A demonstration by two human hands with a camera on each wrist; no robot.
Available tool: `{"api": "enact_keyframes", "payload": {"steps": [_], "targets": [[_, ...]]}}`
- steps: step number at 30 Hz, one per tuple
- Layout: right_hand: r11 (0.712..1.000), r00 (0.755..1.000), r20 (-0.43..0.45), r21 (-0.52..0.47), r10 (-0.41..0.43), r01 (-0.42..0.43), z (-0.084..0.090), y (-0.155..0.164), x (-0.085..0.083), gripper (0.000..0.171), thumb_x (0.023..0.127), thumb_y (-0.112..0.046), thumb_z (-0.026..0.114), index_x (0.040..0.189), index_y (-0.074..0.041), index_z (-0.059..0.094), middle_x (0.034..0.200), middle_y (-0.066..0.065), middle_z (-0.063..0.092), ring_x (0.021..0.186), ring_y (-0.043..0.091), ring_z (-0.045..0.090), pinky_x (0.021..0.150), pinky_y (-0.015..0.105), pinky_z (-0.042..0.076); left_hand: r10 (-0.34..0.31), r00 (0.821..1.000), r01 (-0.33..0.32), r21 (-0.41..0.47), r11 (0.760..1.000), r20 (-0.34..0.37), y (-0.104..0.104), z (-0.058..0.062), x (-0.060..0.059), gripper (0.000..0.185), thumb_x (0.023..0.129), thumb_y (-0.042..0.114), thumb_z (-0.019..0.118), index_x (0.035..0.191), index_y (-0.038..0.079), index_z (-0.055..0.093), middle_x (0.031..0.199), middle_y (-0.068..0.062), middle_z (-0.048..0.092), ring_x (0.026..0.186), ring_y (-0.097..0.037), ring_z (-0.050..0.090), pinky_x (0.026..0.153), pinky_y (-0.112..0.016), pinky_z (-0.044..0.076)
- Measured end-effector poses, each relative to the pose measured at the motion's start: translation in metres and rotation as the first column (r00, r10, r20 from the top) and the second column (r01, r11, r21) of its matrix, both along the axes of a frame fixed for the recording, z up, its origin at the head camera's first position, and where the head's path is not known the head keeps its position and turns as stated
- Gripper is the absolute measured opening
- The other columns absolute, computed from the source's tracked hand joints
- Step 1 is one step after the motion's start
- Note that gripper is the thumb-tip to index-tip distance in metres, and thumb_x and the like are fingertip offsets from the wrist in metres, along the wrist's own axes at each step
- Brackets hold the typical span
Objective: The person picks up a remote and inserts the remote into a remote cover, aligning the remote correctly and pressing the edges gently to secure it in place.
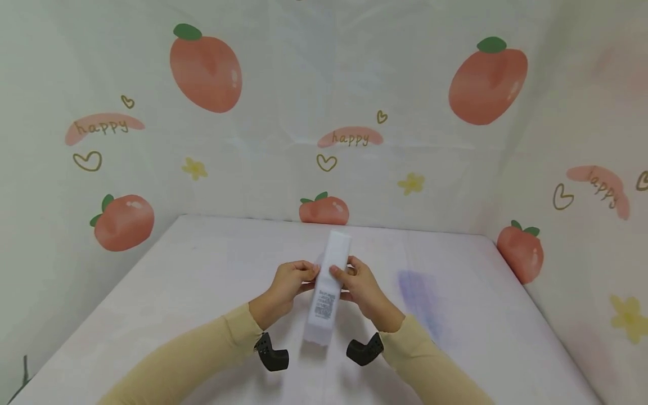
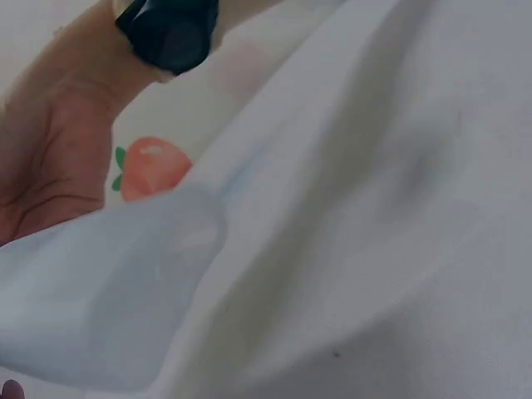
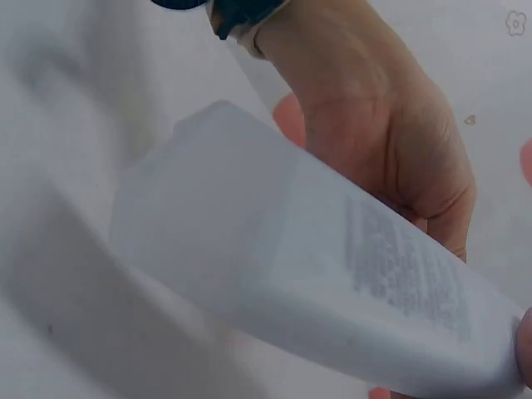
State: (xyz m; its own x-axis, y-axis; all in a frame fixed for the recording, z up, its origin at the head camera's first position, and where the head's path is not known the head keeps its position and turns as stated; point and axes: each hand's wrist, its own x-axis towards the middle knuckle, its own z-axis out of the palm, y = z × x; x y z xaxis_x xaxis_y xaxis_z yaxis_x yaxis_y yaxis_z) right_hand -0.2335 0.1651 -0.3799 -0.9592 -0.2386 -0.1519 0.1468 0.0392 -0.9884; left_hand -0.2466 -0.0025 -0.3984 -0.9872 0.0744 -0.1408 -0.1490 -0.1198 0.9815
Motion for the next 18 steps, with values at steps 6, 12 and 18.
{"api": "enact_keyframes", "payload": {"steps": [6, 12, 18], "targets": [[1.0, 1.0, 0.007, 0.02, 0.01, -0.01, -0.003, -0.006, 0.004, 0.05, 0.1, -0.02, 0.053, 0.138, 0.007, 0.035, 0.113, 0.014, 0.062, 0.089, 0.016, 0.066, 0.083, 0.04, 0.056, 0.022, 0.999, -0.02, -0.041, 0.999, 0.049, -0.001, 0.004, -0.007, 0.015, 0.09, 0.008, 0.066, 0.092, -0.007, 0.067, 0.077, -0.001, 0.062, 0.069, -0.01, 0.06, 0.072, -0.028, 0.057], [0.993, 0.999, -0.047, 0.119, -0.015, 0.021, -0.001, -0.014, 0.002, 0.051, 0.099, -0.022, 0.056, 0.138, 0.005, 0.038, 0.122, 0.025, 0.058, 0.098, 0.027, 0.066, 0.089, 0.051, 0.053, 0.035, 0.99, -0.029, -0.05, 0.998, 0.134, 0.0, 0.008, -0.022, 0.018, 0.089, 0.001, 0.064, 0.101, -0.011, 0.067, 0.072, -0.003, 0.064, 0.063, -0.011, 0.062, 0.067, -0.028, 0.058], [0.989, 0.999, -0.045, 0.143, -0.014, 0.02, 0.0, -0.005, -0.002, 0.05, 0.1, -0.022, 0.055, 0.138, 0.005, 0.037, 0.124, 0.026, 0.057, 0.101, 0.028, 0.066, 0.089, 0.051, 0.053, -0.054, 0.97, 0.048, 0.029, 0.998, 0.237, 0.002, 0.003, -0.022, 0.022, 0.093, 0.006, 0.062, 0.11, -0.006, 0.064, 0.081, -0.003, 0.064, 0.074, -0.011, 0.062, 0.073, -0.027, 0.057]]}}
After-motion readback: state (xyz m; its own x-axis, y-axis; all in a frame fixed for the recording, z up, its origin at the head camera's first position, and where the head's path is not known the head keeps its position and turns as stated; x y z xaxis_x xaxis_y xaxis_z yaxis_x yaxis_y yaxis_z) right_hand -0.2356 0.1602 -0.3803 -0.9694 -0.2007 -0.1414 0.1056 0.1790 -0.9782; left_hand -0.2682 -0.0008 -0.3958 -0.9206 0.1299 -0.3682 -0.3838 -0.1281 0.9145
